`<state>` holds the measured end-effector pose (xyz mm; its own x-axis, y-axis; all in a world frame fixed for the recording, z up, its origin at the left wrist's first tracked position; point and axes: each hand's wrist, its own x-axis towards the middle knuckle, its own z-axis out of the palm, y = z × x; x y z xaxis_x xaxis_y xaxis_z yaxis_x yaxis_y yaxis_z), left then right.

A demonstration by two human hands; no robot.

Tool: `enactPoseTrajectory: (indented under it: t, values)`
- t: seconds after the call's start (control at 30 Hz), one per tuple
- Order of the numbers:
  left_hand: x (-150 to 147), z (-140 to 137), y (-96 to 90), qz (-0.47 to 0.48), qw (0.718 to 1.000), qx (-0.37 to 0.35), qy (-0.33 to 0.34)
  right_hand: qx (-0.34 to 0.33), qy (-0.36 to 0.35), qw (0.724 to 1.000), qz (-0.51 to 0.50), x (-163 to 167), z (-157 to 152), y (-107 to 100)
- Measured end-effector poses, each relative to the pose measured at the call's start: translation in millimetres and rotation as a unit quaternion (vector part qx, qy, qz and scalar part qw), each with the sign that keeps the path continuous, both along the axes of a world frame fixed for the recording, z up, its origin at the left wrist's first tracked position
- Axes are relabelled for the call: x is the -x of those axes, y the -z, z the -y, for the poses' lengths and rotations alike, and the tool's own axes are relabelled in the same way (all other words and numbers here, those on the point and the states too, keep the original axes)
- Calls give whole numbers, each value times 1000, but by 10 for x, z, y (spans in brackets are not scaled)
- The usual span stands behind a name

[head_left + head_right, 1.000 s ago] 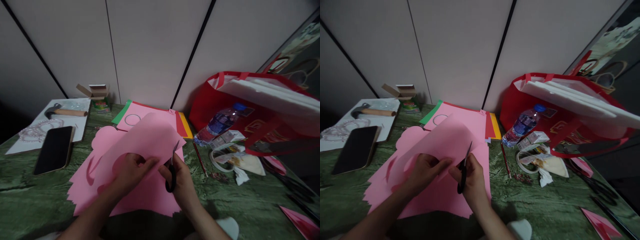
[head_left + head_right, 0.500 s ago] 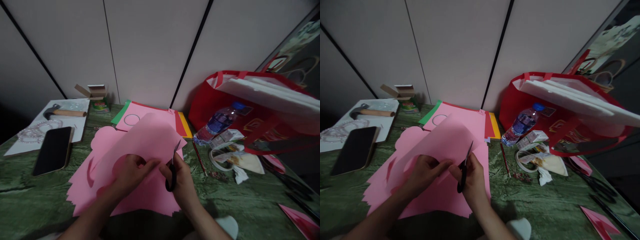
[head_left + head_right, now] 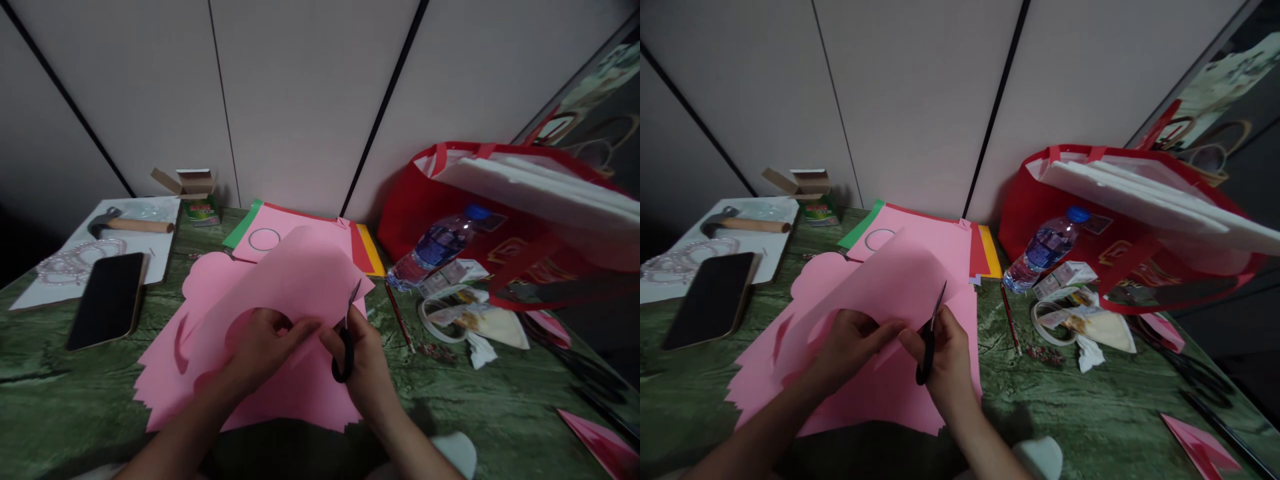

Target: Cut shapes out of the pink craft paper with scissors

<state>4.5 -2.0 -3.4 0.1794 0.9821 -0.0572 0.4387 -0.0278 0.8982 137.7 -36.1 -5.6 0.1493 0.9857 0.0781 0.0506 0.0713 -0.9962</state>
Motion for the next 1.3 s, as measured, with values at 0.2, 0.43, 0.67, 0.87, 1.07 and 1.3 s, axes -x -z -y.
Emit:
enactPoseTrajectory:
  t: [0.2,0.43,0.67,0.87,1.07,1.3]
  values:
    - [-14,-6,-26,8,1000,7,3,-1,-6,1000,-6,-4,13,28]
    - [1,-3,-45,10,1000,5,2,-3,-8,1000,-15,0,4,17]
    - [4,-9,-48,16,1000,3,11,0,-1,1000,8,-1,-1,15]
    - [19,-12,-33,14,1000,-9,15,-6,1,1000,18,-7,-3,24]
    - [24,-14,-44,13,1000,-8,9,5,3,1000,27,-4,7,13]
    - [48,-34,-33,30,999,-10,23,9,-2,1000,26,-12,7,21]
